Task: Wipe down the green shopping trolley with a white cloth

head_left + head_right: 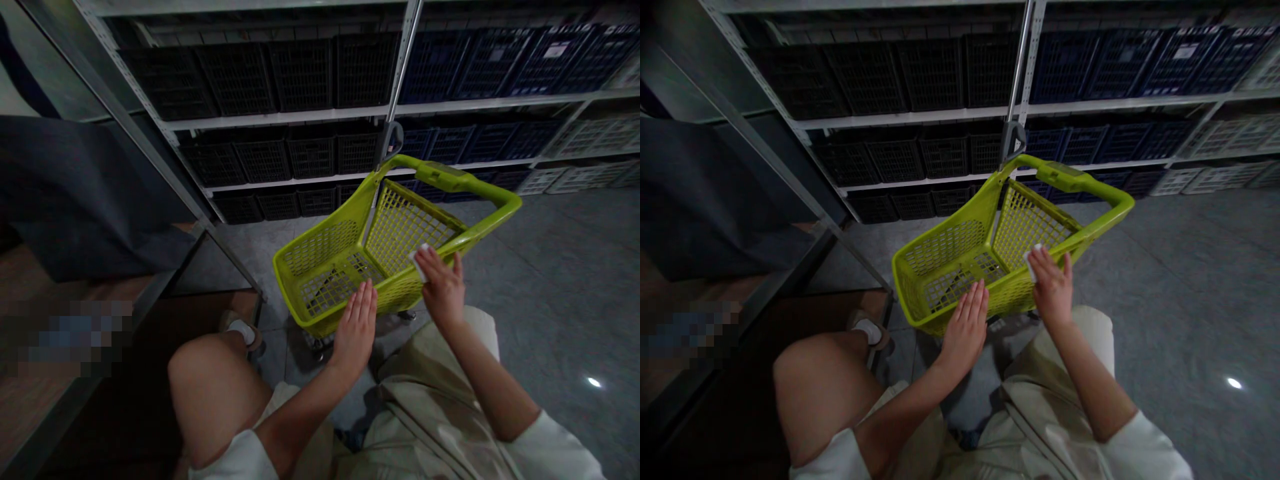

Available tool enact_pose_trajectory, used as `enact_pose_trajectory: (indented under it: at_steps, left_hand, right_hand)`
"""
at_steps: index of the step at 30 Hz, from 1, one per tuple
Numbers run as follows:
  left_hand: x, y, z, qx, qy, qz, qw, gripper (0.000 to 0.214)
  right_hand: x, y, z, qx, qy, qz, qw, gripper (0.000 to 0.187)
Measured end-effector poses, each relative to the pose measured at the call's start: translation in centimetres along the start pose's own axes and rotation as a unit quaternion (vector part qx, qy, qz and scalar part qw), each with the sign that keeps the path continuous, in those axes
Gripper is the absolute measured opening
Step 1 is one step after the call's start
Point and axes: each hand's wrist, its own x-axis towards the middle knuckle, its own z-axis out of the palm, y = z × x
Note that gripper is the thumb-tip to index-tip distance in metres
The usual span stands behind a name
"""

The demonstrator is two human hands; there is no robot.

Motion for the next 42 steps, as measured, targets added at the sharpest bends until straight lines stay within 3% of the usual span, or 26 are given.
enact_pose_trajectory:
  at_steps: [3,5,6,9,13,16,18,23,26,28,30,33,36,38,42]
  left_hand:
    - [-0.1,-0.1,0.1,0.008,0.004,0.000,1.000,0.065]
    - [-0.1,-0.3,0.1,0.013,0.003,0.001,1.000,0.064]
    - [-0.1,-0.3,0.0,0.015,0.001,0.003,1.000,0.064]
    - [-0.1,-0.5,-0.1,0.013,0.001,0.003,1.000,0.062]
    - [-0.1,-0.3,-0.1,0.000,0.007,-0.010,1.000,0.063]
    - [0.0,-0.2,0.0,0.006,0.000,-0.009,1.000,0.063]
    - [0.0,-0.2,-0.1,0.008,-0.001,-0.009,1.000,0.063]
    - [0.0,-0.6,-0.3,0.004,-0.002,0.007,1.000,0.063]
    - [-0.2,-0.8,-0.4,0.008,-0.001,0.005,1.000,0.064]
    - [-0.3,-0.9,-0.3,0.006,0.004,0.007,1.000,0.064]
    - [-0.4,-0.9,-0.2,0.000,0.006,0.004,1.000,0.063]
    - [-0.4,-0.8,0.0,-0.010,0.008,-0.007,1.000,0.065]
    - [-0.3,-0.6,0.2,-0.013,0.016,-0.006,1.000,0.066]
    - [-0.2,-0.5,0.2,-0.011,0.014,-0.005,1.000,0.065]
    - [0.0,-0.5,0.0,0.008,0.003,0.003,1.000,0.061]
  right_hand:
    - [-2.1,-6.8,1.0,0.083,-0.053,-0.059,0.993,0.078]
    - [-2.5,-8.2,1.1,0.106,-0.074,-0.086,0.988,0.080]
    - [-2.4,-7.7,0.9,0.107,-0.086,-0.105,0.985,0.080]
    - [-0.8,-2.5,-0.4,0.077,-0.105,-0.147,0.980,0.073]
    - [2.3,6.3,-2.5,-0.026,-0.035,-0.070,0.997,0.056]
    - [3.2,7.6,-2.9,-0.072,-0.009,-0.006,0.997,0.052]
    - [2.6,4.9,-2.2,-0.064,-0.021,-0.001,0.998,0.057]
    - [-1.0,-6.2,0.2,0.052,-0.082,-0.073,0.993,0.074]
    - [-1.5,-7.9,0.3,0.070,-0.100,-0.113,0.986,0.069]
    - [-0.9,-5.4,-0.3,0.055,-0.108,-0.139,0.983,0.062]
    - [0.3,-1.1,-1.2,0.024,-0.099,-0.138,0.985,0.057]
    - [2.0,5.5,-2.4,-0.044,-0.027,-0.066,0.996,0.054]
    - [2.4,7.7,-2.5,-0.071,0.024,-0.001,0.997,0.056]
    - [1.8,5.8,-1.7,-0.065,0.023,0.010,0.998,0.059]
    - [-0.6,-3.0,0.3,0.002,-0.033,-0.035,0.999,0.070]
